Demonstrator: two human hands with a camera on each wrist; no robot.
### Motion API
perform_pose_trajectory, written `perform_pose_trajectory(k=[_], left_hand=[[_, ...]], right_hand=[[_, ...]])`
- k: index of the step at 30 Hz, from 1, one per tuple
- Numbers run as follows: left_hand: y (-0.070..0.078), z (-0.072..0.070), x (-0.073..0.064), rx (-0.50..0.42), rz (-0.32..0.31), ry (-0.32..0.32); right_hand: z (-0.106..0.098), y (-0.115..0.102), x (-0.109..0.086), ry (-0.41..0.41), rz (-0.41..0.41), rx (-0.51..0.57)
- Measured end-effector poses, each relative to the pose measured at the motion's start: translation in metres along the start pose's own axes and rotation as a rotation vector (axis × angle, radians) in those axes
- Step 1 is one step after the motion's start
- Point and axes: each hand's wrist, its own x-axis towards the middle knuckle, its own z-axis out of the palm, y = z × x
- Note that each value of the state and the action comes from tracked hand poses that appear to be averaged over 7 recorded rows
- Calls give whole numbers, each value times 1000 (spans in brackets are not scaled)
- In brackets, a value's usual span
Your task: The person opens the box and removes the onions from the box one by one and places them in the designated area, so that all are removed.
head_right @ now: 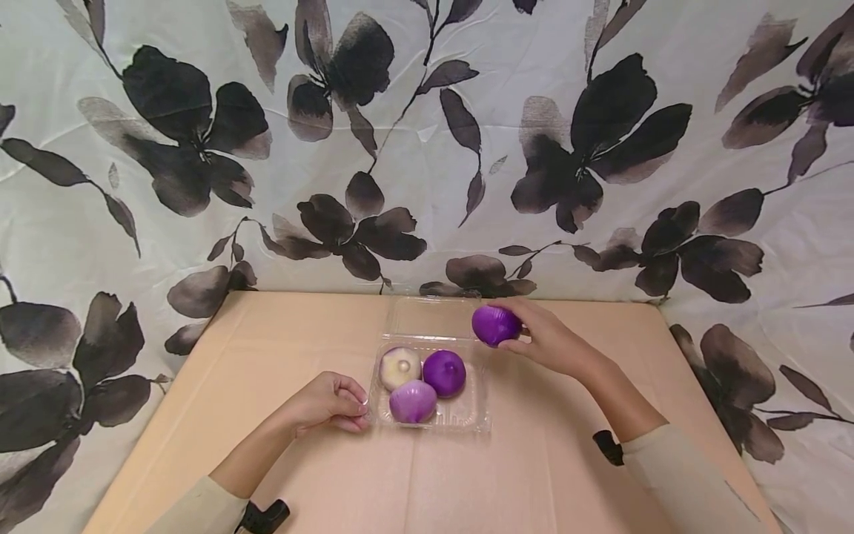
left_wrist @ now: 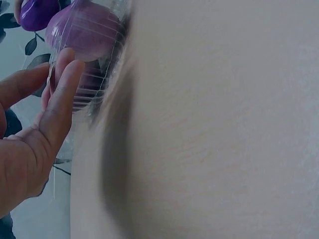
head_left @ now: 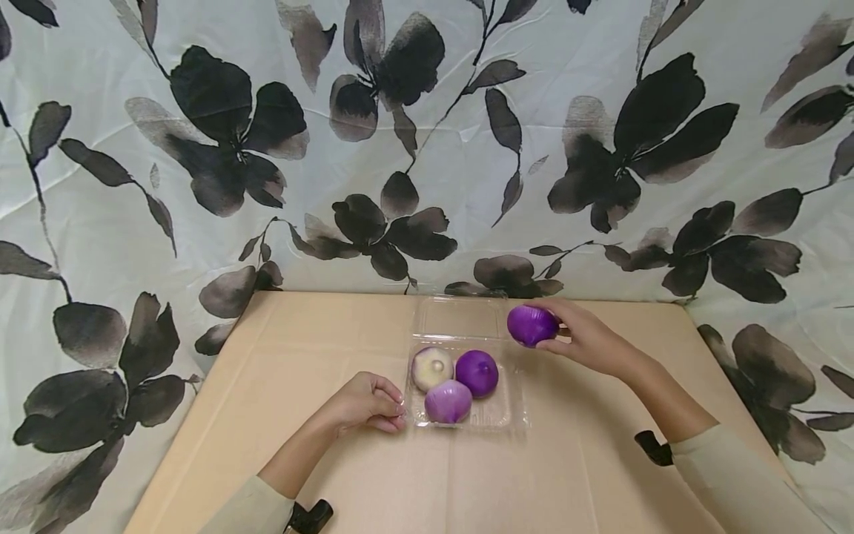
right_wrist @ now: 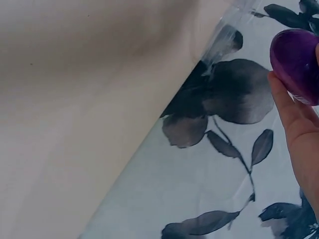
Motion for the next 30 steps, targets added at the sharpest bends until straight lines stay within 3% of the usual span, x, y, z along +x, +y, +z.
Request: perform_pose_trajectory(k=[10, 30], left_hand=[[-1, -5, -10, -2, -7, -21], [-4, -18, -32, 7, -31, -75]], right_hand=[[-3, 17, 0, 62, 205, 122], [17, 35, -10, 160, 422, 102]])
